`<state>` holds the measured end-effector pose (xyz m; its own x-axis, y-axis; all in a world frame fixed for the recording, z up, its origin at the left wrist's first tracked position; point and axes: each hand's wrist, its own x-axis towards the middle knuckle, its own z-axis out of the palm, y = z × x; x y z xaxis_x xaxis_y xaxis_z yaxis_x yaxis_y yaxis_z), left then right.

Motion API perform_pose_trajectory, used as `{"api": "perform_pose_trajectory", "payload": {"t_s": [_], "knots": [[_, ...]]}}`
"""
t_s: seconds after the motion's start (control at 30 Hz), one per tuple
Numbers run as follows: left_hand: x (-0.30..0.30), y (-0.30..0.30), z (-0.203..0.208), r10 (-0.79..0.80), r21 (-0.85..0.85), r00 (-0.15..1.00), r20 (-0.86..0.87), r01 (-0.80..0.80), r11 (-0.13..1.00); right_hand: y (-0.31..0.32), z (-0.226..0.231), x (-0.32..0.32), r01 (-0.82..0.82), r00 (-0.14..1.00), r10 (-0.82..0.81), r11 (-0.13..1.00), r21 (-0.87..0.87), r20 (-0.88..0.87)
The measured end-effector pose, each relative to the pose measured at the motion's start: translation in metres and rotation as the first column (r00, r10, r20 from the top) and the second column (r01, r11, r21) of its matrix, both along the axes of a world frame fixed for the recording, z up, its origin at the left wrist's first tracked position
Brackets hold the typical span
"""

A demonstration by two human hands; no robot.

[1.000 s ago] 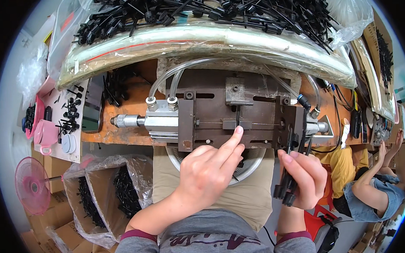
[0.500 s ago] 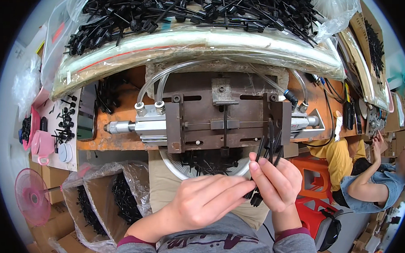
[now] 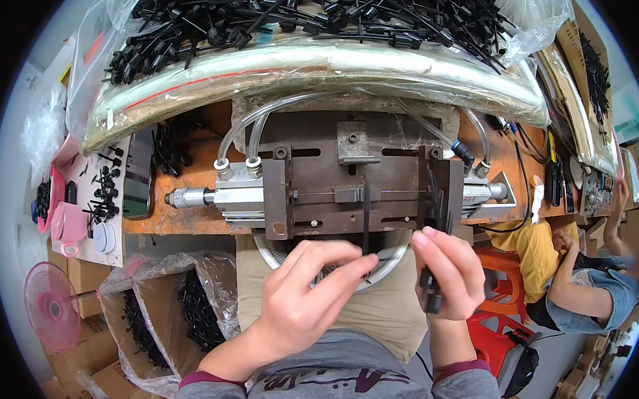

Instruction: Assembling small black plastic components using a pneumatic clamping or insertion tool at a workbench.

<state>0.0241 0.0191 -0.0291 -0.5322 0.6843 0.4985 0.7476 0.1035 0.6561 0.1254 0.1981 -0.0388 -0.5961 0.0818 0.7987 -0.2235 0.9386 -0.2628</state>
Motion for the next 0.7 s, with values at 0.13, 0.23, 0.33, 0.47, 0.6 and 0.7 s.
{"api": "perform_pose_trajectory", "payload": {"t_s": [0.13, 0.23, 0.33, 0.47, 0.6, 0.7], "knots": [[-0.004, 0.007, -0.012, 0.020, -0.128, 0.986, -0.166, -0.042, 0.991, -0.006, 0.008, 0.002, 0.044, 0.998, -0.052, 0.986, -0.162, -0.041], [-0.004, 0.008, -0.015, -0.018, -0.193, 0.966, -0.258, -0.033, 0.981, -0.007, 0.008, 0.013, 0.040, 0.999, -0.041, 0.948, -0.315, 0.003], [-0.002, 0.012, -0.012, -0.026, -0.211, 0.961, -0.274, -0.033, 0.977, -0.007, 0.008, 0.016, -0.004, 1.000, 0.004, 0.877, -0.481, 0.000], [-0.002, 0.015, -0.011, -0.010, -0.215, 0.947, -0.321, -0.062, 0.975, -0.010, 0.009, 0.015, -0.089, 0.996, 0.061, 0.751, -0.654, -0.066], [-0.006, 0.014, -0.013, 0.036, -0.194, 0.933, -0.358, -0.112, 0.975, -0.009, 0.006, 0.015, -0.093, 0.996, 0.069, 0.748, -0.657, -0.063], [-0.008, 0.015, -0.015, 0.022, -0.222, 0.934, -0.358, -0.108, 0.969, -0.009, 0.002, 0.016, -0.099, 0.995, 0.076, 0.730, -0.676, -0.064]]}}
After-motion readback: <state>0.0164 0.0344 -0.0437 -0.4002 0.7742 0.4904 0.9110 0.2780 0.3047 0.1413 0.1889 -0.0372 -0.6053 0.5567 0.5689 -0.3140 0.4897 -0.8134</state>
